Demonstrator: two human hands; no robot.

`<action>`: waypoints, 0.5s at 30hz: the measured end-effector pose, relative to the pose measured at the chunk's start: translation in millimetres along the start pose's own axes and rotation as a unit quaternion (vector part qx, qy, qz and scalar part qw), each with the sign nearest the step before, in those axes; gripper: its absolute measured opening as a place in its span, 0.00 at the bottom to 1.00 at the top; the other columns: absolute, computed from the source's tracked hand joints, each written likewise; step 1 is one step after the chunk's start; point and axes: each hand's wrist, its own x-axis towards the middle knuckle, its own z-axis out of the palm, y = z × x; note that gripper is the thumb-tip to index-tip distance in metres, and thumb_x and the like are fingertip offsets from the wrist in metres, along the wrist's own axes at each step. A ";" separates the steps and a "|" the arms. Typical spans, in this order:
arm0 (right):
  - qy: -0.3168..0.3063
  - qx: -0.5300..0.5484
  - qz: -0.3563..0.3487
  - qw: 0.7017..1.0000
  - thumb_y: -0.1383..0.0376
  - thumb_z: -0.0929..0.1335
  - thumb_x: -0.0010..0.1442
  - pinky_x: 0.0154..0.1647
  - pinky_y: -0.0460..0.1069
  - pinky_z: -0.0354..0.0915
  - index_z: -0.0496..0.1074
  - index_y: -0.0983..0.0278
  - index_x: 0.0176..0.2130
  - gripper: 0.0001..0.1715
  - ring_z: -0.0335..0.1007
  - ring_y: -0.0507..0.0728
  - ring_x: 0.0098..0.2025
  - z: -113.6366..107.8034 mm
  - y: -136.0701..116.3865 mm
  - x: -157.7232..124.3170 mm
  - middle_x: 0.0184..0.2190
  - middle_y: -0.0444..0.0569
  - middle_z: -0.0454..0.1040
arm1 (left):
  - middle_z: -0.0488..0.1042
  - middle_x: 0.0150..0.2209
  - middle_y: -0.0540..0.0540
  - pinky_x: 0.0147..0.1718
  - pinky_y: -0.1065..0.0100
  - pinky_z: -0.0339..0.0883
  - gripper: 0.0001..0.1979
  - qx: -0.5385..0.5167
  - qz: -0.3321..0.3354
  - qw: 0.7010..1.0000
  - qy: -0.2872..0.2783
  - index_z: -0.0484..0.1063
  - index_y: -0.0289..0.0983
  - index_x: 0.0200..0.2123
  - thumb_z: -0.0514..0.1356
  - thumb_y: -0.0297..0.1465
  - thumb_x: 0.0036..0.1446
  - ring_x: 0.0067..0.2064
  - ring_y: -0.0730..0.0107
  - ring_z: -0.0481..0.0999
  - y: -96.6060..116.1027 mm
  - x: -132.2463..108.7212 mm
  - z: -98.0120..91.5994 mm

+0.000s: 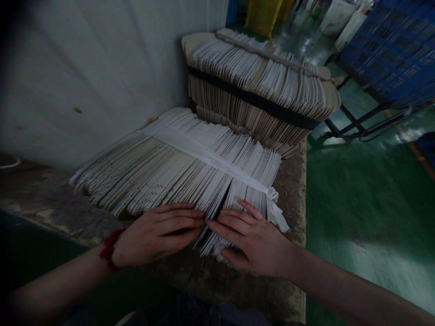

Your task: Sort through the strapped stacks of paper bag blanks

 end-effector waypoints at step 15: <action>0.026 -0.008 0.019 0.999 0.55 0.65 0.65 0.61 0.57 0.48 0.69 0.59 0.54 0.20 0.60 0.60 0.60 -1.2 -8.8 15.3 0.54 0.47 0.73 | 0.78 0.49 0.52 0.66 0.64 0.57 0.12 0.014 0.001 1.000 -0.005 0.73 0.42 0.50 0.56 0.29 0.65 0.58 0.73 0.72 0.9 -0.1 -1.2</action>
